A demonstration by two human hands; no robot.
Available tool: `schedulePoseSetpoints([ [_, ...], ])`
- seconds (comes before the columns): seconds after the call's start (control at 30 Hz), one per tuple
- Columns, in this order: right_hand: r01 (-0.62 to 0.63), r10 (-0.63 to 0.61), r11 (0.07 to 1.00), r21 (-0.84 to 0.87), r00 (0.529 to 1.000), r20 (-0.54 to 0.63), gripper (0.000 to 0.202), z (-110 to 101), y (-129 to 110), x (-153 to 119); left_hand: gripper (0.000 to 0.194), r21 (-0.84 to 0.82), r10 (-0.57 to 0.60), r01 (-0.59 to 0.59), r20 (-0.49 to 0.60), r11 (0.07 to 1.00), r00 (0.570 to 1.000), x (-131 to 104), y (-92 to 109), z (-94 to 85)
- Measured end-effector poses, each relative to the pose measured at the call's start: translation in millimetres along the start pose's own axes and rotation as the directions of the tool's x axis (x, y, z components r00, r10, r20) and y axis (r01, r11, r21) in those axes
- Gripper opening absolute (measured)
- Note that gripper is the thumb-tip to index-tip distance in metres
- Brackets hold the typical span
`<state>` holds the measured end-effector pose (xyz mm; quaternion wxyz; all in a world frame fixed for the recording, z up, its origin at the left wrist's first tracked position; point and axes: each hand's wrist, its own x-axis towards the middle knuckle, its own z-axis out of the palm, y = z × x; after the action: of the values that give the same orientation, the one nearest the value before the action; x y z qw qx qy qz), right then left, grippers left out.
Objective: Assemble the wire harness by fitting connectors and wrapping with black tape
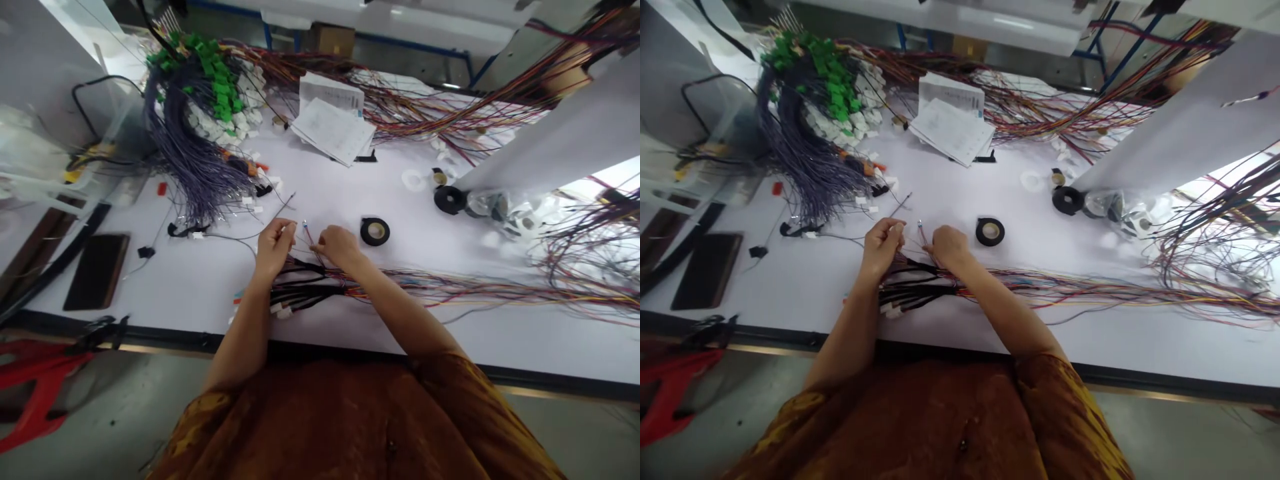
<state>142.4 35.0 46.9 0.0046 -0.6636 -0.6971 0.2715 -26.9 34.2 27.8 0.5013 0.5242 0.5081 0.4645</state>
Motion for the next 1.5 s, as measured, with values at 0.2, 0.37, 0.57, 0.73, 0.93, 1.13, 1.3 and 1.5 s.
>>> schedulePoseSetpoints([
  [0.2,0.072,-0.043,0.965,0.251,0.992,-0.117,0.007,18,-3,-4,0.038,-0.216,-0.061,0.076,0.076,0.973,0.995,-2,-5,9.4],
  [0.37,0.081,0.051,0.5,0.862,0.991,-0.123,0.005,17,4,4,0.039,-0.349,-0.162,0.186,0.096,0.918,0.982,3,-13,11.8],
  [0.57,0.176,-0.058,0.382,0.907,0.984,-0.166,0.017,7,4,-1,0.041,-0.323,-0.153,0.172,0.082,0.931,0.985,4,-18,12.9],
  [0.73,0.19,-0.112,0.448,0.874,0.981,-0.156,0.018,8,9,-7,0.042,-0.328,-0.145,0.154,0.052,0.932,0.988,2,-16,16.3],
  [0.93,0.113,-0.132,0.429,0.896,0.989,-0.062,0.02,13,14,-6,0.039,-0.271,-0.11,0.118,0.043,0.955,0.993,0,-19,20.6],
  [1.13,0.05,-0.158,0.274,0.96,0.987,-0.006,0.021,22,20,-2,0.035,-0.27,-0.105,0.119,0.068,0.955,0.992,-2,-23,19.7],
  [1.3,0.059,-0.153,0.26,0.964,0.988,-0.019,0.019,25,21,-4,0.035,-0.246,-0.111,0.13,0.091,0.961,0.99,-5,-17,16.6],
  [1.5,0.063,-0.16,0.279,0.958,0.987,-0.018,0.019,20,21,-7,0.032,-0.237,-0.122,0.141,0.093,0.961,0.988,-6,-13,15.1],
])
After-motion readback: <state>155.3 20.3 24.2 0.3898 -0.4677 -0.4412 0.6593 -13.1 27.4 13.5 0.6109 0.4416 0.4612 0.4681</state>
